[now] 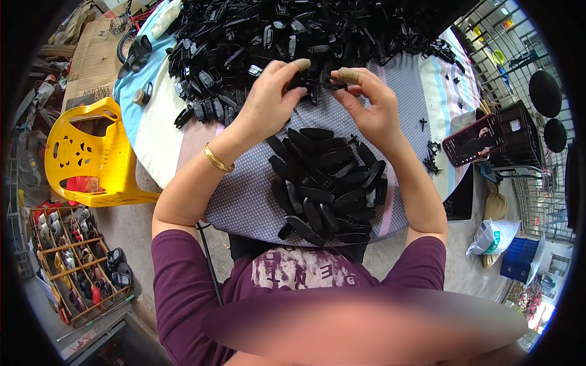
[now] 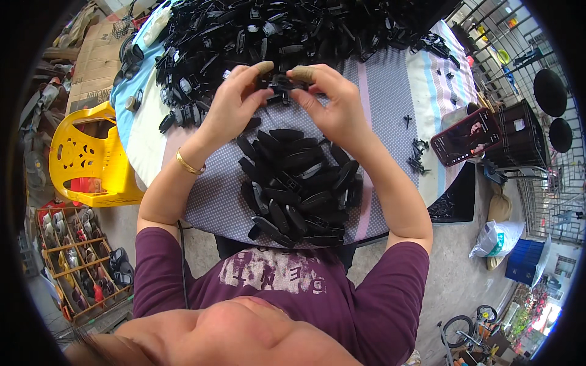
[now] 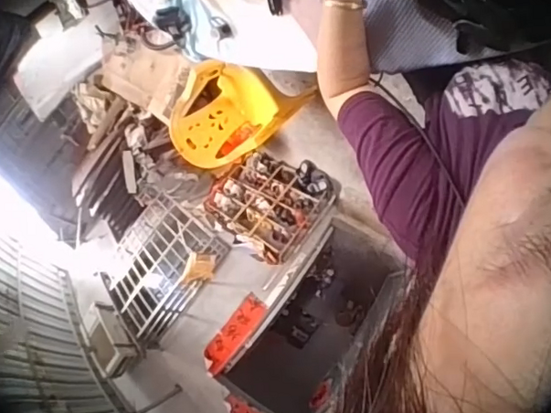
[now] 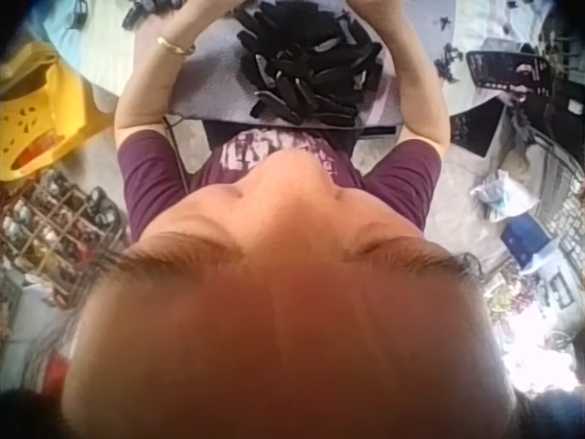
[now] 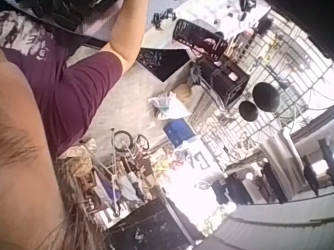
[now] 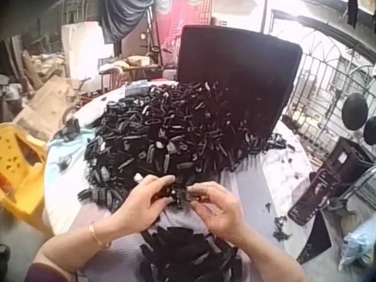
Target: Inspecting and sorting small black plastic hardware clips on a table.
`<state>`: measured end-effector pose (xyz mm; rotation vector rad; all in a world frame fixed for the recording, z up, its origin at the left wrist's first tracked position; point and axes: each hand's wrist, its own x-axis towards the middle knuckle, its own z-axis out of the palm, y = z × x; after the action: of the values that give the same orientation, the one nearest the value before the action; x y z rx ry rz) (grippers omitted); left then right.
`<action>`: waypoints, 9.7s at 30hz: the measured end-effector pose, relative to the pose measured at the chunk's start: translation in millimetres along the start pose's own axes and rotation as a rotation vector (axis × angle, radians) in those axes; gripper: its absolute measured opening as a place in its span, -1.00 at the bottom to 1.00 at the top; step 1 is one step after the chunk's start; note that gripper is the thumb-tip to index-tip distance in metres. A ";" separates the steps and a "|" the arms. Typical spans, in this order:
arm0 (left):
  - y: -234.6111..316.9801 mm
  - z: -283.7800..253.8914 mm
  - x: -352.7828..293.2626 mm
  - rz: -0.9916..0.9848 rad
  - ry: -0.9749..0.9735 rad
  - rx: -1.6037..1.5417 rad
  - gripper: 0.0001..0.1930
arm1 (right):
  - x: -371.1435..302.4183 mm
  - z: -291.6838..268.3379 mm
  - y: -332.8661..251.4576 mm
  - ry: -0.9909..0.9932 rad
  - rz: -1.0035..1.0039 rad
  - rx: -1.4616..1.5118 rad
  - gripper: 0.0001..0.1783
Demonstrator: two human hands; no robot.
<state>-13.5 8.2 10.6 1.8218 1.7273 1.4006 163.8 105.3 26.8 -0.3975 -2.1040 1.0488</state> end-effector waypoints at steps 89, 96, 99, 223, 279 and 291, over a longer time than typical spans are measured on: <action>9.1 -8.6 1.8 -0.365 -0.117 -0.707 -0.61 | -2.3 8.5 7.4 -0.110 0.057 0.105 -0.78; 9.2 -12.5 2.9 -0.406 -0.194 -0.621 -0.67 | -5.2 10.9 3.0 -0.076 0.220 0.306 -0.78; 9.5 -10.8 2.0 -0.162 -0.153 -0.275 -0.67 | -6.4 14.0 -0.5 -0.066 0.221 0.307 -0.78; 16.0 0.8 -9.4 -0.136 -0.074 -0.711 -0.74 | -10.9 2.7 8.6 -0.202 -0.046 -0.050 -0.67; 71.6 35.0 -134.7 0.713 -0.844 0.221 -0.48 | -161.3 -30.9 -29.6 -0.313 -0.178 -0.503 -0.68; 90.4 79.9 -128.5 1.179 -0.963 0.292 -0.67 | -51.4 -110.5 66.6 0.059 -0.080 -0.933 -0.61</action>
<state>126.2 -95.0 -19.7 3.0927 0.3021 0.1999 276.5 179.2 -6.8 -0.7553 -2.4178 -0.0605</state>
